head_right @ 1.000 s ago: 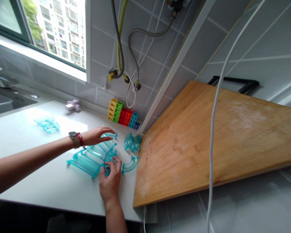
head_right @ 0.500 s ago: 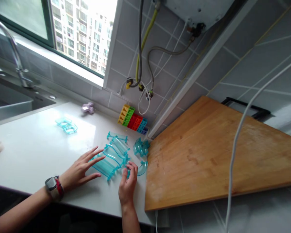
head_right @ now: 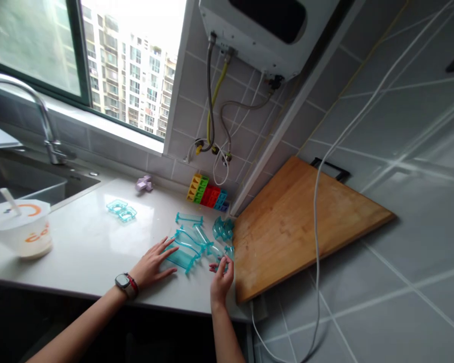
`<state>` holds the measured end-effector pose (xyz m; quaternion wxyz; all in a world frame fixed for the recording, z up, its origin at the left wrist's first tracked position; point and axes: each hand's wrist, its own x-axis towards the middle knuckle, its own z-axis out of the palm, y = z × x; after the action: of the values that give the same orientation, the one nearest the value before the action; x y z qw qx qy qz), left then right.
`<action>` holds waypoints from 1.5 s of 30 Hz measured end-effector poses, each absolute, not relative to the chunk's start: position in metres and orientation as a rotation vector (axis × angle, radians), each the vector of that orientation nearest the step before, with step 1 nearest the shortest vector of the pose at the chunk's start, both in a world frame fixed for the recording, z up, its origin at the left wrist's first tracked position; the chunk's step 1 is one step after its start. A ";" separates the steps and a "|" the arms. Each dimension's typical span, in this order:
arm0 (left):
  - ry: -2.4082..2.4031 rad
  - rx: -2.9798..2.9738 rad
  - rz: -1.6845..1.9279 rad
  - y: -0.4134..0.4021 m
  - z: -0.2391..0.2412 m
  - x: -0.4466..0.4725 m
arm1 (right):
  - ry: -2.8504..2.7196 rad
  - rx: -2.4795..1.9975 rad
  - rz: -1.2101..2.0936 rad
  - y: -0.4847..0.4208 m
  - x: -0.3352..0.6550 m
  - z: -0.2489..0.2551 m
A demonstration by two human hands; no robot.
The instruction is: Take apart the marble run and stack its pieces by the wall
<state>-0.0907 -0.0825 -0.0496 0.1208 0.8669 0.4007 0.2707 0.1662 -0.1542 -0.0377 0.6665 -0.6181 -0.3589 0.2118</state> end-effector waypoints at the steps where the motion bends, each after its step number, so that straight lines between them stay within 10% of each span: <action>1: 1.177 2.535 0.792 -0.082 -0.050 -0.091 | -0.785 -1.390 0.487 -0.158 0.167 -0.038; 31: 1.556 2.351 0.871 -0.087 -0.038 -0.094 | -0.623 -1.244 1.096 -0.213 0.197 -0.020; 45: 1.652 2.449 0.940 -0.084 -0.069 -0.111 | -1.366 -1.469 1.619 -0.160 0.206 -0.034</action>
<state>-0.1110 -0.0840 -0.0693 0.0210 0.7898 0.5328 0.3031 0.2056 -0.1601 -0.0336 0.2783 -0.5474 -0.5089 0.6032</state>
